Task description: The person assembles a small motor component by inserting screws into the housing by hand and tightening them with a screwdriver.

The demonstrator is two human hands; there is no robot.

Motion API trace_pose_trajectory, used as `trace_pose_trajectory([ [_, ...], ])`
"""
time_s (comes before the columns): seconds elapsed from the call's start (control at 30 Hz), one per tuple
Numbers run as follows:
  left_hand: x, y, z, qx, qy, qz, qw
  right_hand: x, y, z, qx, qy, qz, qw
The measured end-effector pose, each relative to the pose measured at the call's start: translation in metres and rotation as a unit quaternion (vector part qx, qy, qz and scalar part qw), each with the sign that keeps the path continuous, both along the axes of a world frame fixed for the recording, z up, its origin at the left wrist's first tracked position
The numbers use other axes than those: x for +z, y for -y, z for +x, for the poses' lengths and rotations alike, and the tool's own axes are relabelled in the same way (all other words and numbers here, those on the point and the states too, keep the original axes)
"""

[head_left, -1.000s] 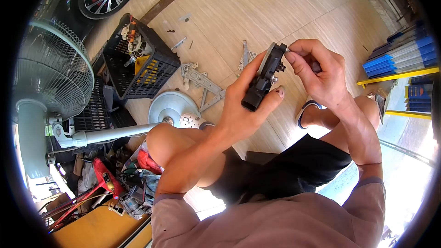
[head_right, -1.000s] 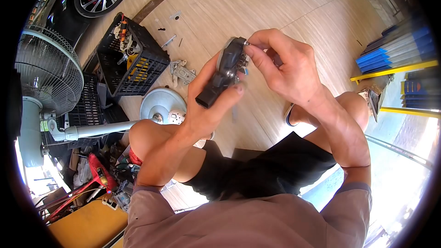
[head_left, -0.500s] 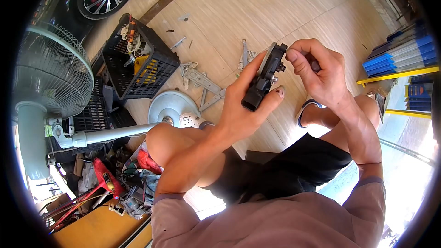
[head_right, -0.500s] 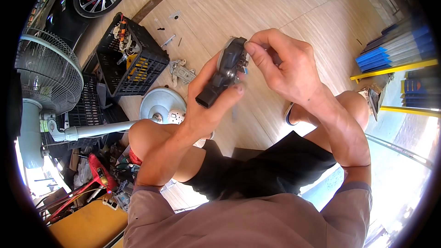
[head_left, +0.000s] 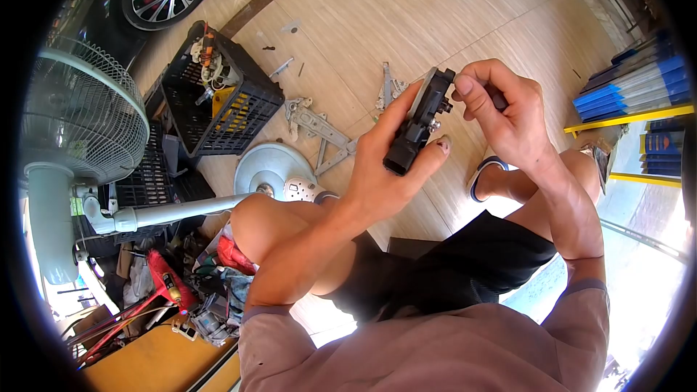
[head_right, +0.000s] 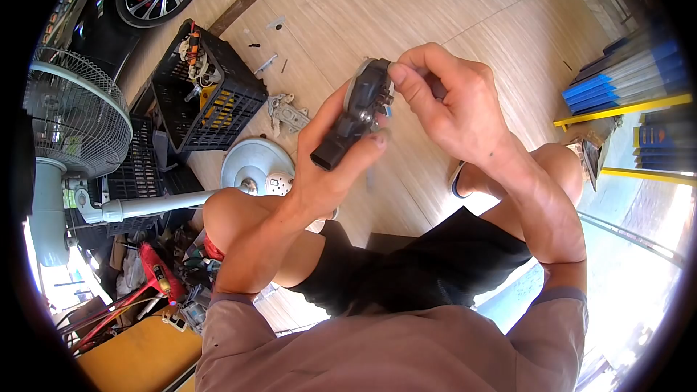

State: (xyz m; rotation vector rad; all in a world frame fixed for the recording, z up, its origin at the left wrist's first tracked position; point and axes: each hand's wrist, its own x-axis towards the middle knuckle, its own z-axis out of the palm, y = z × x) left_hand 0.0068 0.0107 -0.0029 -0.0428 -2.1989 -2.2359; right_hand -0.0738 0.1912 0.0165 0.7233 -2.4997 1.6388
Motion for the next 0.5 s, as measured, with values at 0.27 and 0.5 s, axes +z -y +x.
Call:
trace_pose_trajectory([
  [0.27,0.005,-0.001,-0.004,0.014,0.028,0.049,0.998,0.012,0.002,0.009,0.045,-0.148,0.045,0.987],
  [0.5,-0.003,0.000,-0.005,0.005,0.021,0.043,0.999,0.002,0.007,0.008,0.122,-0.164,0.000,0.979],
])
